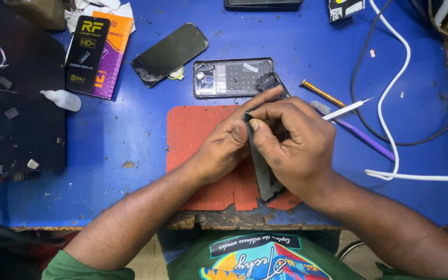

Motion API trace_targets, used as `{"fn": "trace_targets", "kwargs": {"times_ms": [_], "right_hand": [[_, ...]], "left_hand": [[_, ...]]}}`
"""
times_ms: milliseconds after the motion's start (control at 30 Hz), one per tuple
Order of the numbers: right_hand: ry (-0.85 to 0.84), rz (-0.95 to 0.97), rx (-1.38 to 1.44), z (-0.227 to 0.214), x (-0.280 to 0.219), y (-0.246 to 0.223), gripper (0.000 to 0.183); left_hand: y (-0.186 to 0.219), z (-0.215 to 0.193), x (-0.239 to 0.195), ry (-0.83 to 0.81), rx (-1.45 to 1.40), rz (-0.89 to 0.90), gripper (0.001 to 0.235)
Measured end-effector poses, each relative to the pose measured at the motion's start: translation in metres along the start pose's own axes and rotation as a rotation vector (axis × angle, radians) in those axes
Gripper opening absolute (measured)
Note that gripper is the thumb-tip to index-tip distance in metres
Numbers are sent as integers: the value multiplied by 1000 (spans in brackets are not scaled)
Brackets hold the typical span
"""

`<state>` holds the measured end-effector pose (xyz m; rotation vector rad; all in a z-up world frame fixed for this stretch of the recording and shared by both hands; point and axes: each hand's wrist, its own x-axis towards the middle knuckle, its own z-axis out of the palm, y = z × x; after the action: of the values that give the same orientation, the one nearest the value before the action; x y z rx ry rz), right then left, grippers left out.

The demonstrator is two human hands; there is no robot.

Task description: The person disassembles a smartphone, removes the battery, and compares the old display with a new replacement screen. They then reassemble the phone with the new display and battery, securing components and closing the casing.

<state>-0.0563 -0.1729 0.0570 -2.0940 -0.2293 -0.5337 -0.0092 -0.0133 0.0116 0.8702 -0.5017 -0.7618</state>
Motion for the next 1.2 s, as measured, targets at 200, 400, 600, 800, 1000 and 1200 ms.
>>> {"fn": "trace_targets", "kwargs": {"times_ms": [200, 400, 600, 800, 1000, 1200], "right_hand": [[-33, -30, 9, 0, -1, 3, 13], [-66, -74, 10, -2, -1, 3, 11], [-72, -166, 8, -3, 2, 4, 13], [-5, -151, -81, 0, 5, 7, 13], [-24, -87, -51, 4, 7, 8, 13], [-71, -136, -38, 10, 0, 2, 13]], "left_hand": [[-1, -2, -2, 10, 20, 5, 107], [0, -3, -4, -17, -1, -2, 104], [-1, -10, -12, -3, -108, -78, 93], [-19, -18, -12, 182, -107, -174, 67], [-21, -17, -8, 300, -102, -260, 64], [-8, -8, -1, 387, -172, -255, 67]]}}
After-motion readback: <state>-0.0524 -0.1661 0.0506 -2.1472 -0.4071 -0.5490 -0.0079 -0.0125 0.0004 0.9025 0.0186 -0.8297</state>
